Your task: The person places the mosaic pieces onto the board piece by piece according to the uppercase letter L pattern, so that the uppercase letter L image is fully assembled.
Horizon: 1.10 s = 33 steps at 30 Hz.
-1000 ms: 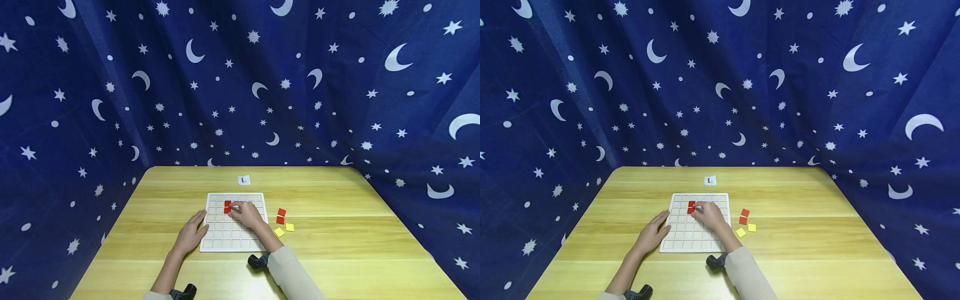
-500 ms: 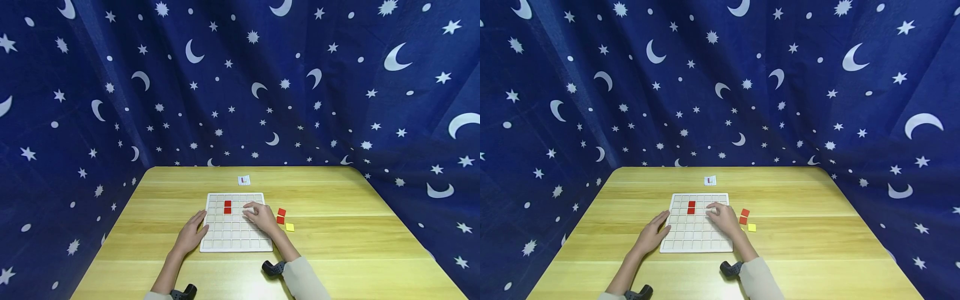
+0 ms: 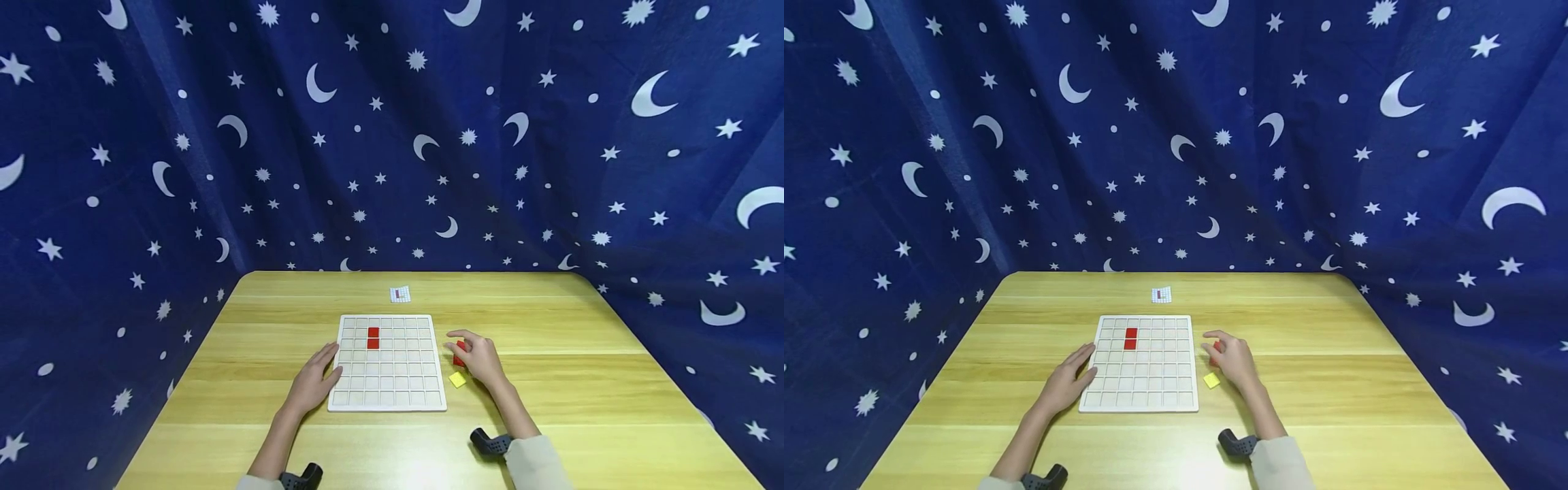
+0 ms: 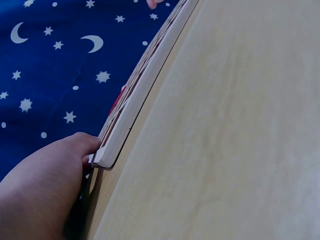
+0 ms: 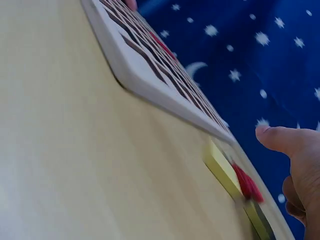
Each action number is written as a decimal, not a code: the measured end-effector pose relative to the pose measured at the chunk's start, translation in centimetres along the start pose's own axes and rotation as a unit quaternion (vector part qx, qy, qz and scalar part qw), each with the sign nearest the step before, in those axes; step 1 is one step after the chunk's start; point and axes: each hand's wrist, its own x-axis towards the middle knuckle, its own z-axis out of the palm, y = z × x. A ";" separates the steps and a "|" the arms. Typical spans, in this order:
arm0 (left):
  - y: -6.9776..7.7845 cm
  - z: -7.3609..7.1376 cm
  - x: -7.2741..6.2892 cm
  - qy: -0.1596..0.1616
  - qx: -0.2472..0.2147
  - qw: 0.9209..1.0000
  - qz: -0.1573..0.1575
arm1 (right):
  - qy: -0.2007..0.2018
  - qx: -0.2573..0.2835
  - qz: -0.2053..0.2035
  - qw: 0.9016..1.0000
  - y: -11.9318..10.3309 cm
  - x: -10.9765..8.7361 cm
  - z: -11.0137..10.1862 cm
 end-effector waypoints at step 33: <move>0.4 -0.2 0.0 -0.004 0.001 1.000 -0.011 | -0.002 -0.066 0.025 0.997 2.5 -0.1 -2.4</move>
